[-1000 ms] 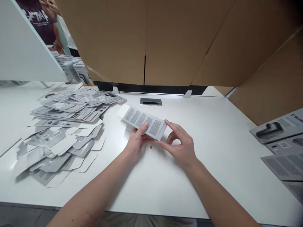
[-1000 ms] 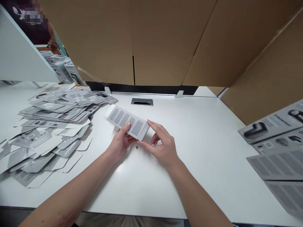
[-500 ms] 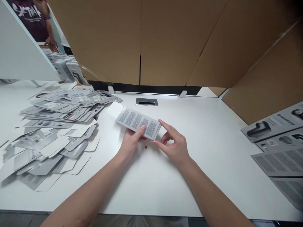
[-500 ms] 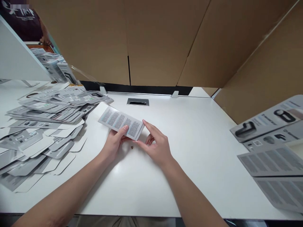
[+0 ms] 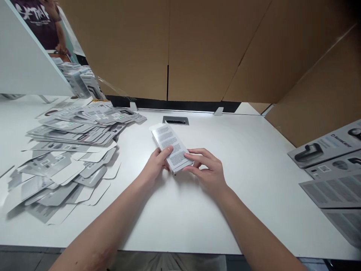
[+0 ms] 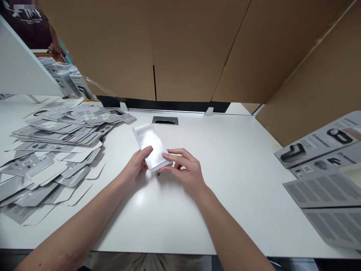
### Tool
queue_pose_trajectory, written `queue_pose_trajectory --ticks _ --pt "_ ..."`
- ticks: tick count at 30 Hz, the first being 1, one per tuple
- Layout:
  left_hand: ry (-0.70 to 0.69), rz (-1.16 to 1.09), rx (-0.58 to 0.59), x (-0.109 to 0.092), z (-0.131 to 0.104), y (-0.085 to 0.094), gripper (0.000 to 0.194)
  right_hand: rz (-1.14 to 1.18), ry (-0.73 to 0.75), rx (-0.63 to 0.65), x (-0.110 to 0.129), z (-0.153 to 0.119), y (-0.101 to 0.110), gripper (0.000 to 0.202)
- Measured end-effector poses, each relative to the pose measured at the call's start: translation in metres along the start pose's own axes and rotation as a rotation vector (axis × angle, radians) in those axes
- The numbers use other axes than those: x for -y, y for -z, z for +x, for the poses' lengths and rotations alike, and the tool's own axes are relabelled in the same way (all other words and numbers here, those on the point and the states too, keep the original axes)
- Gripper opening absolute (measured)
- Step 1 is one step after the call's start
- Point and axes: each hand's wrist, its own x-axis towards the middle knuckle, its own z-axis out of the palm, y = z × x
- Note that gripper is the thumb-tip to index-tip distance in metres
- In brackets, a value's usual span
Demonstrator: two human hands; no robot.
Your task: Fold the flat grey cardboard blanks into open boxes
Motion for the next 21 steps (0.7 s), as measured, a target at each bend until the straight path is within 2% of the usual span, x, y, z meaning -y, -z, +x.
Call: queue_pose_trajectory --ticks 4,10,15,21 --pt "0.02 0.165 -0.014 -0.0025 0.0012 0.0023 0.065 0.044 -0.045 -0.031 -0.0014 0.001 -0.0011 0.023" --pt "0.02 0.154 -0.001 -0.0006 0.0026 0.0032 0.069 0.02 -0.08 -0.056 -0.0004 -0.0002 -0.0033 0.018" --pt "0.025 0.192 -0.017 -0.0023 0.0014 0.0022 0.068 0.024 -0.054 -0.071 0.0029 0.0009 -0.003 0.017" --pt "0.042 0.218 0.063 -0.0077 -0.0023 0.0018 0.067 -0.005 -0.043 -0.07 0.0071 0.0017 -0.0037 0.021"
